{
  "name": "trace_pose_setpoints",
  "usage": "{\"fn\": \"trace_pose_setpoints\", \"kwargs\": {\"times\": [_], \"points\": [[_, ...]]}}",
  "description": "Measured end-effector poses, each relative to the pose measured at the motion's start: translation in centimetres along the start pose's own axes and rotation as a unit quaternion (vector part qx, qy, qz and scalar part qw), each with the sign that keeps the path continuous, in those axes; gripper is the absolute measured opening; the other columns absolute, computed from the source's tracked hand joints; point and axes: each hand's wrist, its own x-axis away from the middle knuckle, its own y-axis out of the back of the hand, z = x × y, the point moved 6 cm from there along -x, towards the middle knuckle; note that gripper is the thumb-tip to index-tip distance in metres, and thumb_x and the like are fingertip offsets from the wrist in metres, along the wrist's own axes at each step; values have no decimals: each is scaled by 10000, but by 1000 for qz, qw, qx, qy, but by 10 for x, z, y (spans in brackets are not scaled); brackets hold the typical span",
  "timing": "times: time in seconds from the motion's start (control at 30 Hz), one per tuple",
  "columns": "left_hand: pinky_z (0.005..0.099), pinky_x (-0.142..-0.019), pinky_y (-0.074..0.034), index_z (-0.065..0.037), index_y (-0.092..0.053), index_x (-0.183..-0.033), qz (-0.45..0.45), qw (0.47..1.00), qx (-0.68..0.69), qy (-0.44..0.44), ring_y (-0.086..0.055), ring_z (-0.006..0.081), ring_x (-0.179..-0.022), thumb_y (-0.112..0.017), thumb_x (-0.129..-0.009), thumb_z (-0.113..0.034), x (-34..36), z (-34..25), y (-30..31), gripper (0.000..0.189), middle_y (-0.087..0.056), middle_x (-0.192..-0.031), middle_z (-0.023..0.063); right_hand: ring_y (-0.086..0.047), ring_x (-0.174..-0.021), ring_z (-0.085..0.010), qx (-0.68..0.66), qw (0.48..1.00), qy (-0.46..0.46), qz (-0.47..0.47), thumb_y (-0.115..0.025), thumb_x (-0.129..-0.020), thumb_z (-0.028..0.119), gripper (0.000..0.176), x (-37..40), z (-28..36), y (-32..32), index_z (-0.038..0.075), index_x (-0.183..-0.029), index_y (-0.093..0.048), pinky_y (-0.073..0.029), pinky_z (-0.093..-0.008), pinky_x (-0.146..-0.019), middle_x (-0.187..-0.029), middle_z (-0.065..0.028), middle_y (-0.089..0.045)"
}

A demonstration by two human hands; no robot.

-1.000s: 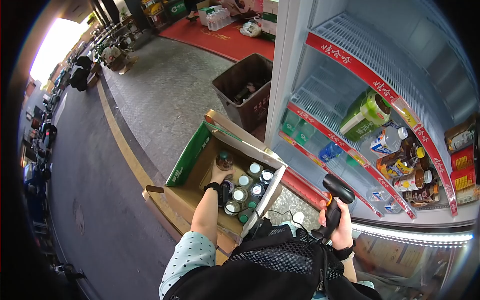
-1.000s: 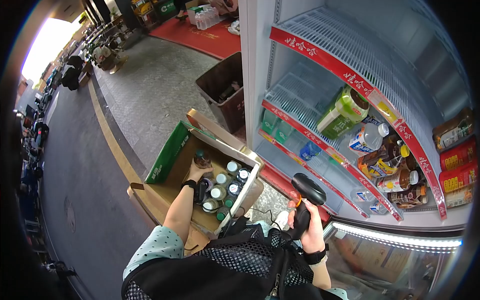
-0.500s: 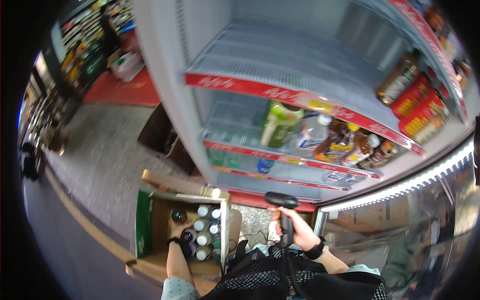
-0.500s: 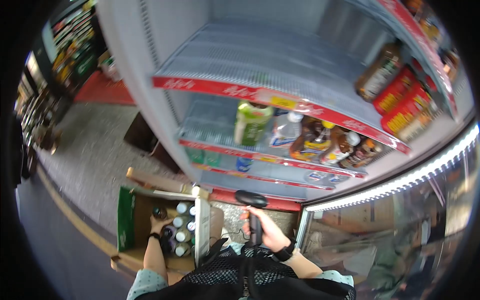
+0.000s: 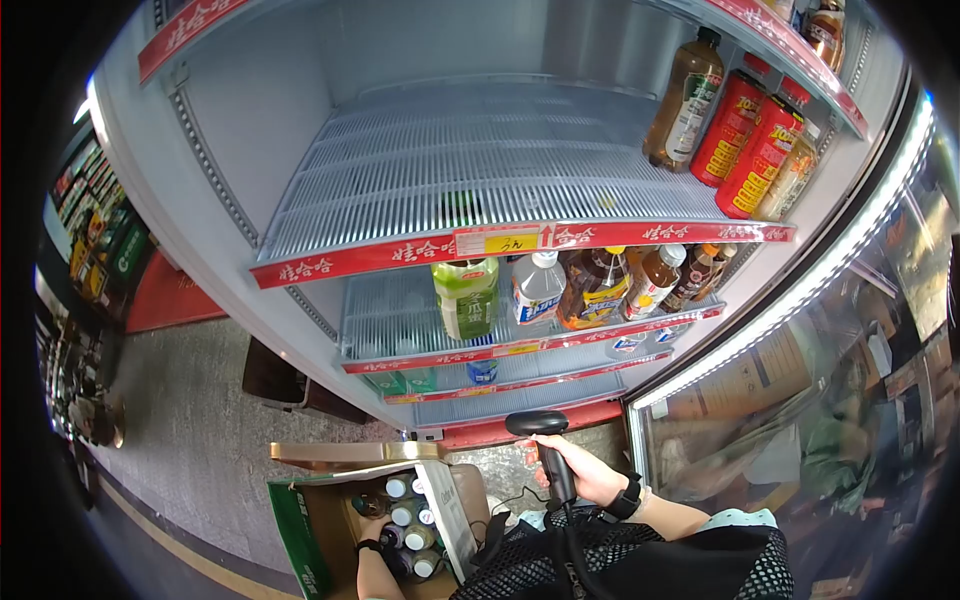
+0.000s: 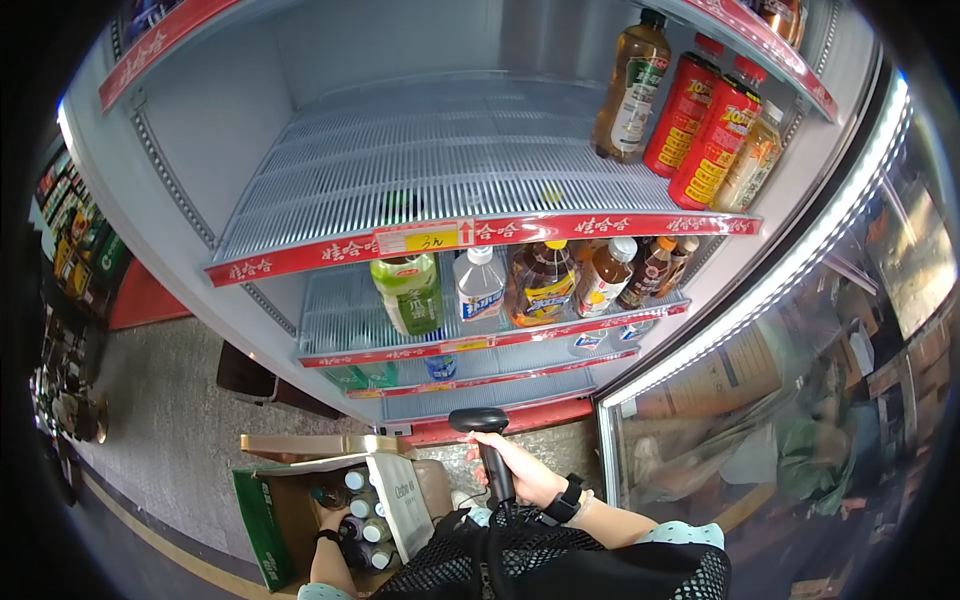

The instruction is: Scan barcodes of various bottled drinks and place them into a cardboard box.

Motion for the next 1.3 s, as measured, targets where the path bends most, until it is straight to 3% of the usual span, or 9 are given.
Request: {"fn": "trace_pose_setpoints", "kwargs": {"times": [0.27, 0.57, 0.63, 0.97, 1.07, 1.1, 1.13, 1.2, 1.3], "points": [[344, -707, -441, -8, -535, -1042, 43, 990, -130, 31, -580, 233, -836, -639, -672, -94, -31, 41, 8, 394, -607, -937, 139, -502, -574, -124, -26, 999, -23, -19, -545, -837, 299, 287, 2, 1, 4, 67, -1001, -506, -432, -244, -535, -833, -40, -537], [421, -734, -461, -24, -590, -970, 8, 929, -361, 80, -551, 363, -955, -568, -726, -300, -21, 39, 37, 369, -594, -960, 215, -506, -592, -104, -60, 998, -29, 9, -549, -833, 303, 297, -9, 8, 11, 77, -1023, -521, -438, -217, -524, -804, -15, -519], [385, -693, -464, 14, -596, -928, -13, 922, -379, 72, -605, 297, -867, -559, -750, -268, -16, 37, 34, 336, -611, -910, 214, -506, -596, -99, -49, 998, -47, 9, -551, -832, 307, 328, -11, 9, 12, 73, -1060, -525, -442, -214, -528, -781, -5, -517], [415, -858, -389, -67, -405, -1187, -94, 915, -378, 103, -498, 328, -1023, -548, -793, -208, 38, 1, 51, 442, -512, -1128, 187, -493, -617, -104, -107, 991, -76, 37, -540, -839, 302, 343, -2, 41, 40, 91, -1108, -513, -441, -249, -555, -807, 4, -524], [424, -908, -366, -92, -348, -1264, -227, 919, -318, 50, -466, 337, -1070, -545, -805, -190, 95, -67, 78, 509, -482, -1194, 178, -489, -616, -107, -115, 991, -57, 31, -534, -843, 292, 345, 0, 55, 58, 81, -1114, -510, -439, -253, -562, -794, 6, -515], [376, -588, -461, 24, -608, -786, -461, 802, -335, -179, -609, 269, -671, -523, -754, -87, 98, -96, 89, 143, -614, -718, 173, -487, -615, -109, -119, 991, -43, 31, -531, -845, 285, 343, 0, 61, 66, 75, -1114, -508, -438, -253, -564, -785, 7, -509], [381, -562, -454, 21, -587, -740, -472, 791, -303, -245, -592, 298, -621, -482, -761, -62, 125, -146, 79, 136, -599, -665, 160, -486, -615, -112, -120, 992, -28, 33, -513, -855, 271, 325, 0, 66, 73, 67, -1109, -502, -435, -251, -561, -778, 4, -504], [341, -547, -448, 41, -583, -712, -326, 886, -138, -299, -597, 213, -611, -467, -764, -57, 147, -226, 66, 161, -609, -656, 151, -486, -614, -111, -126, 991, -16, 44, -504, -860, 266, 313, -1, 74, 90, 67, -1102, -499, -434, -250, -562, -777, 3, -501], [294, -676, -451, 59, -595, -798, -120, 906, -213, -344, -594, 162, -750, -519, -779, -56, 223, -385, -15, 139, -640, -817, 138, -485, -614, -111, -125, 991, -2, 47, -483, -871, 262, 294, 3, 89, 107, 66, -1090, -489, -432, -248, -562, -783, 1, -495]]}}
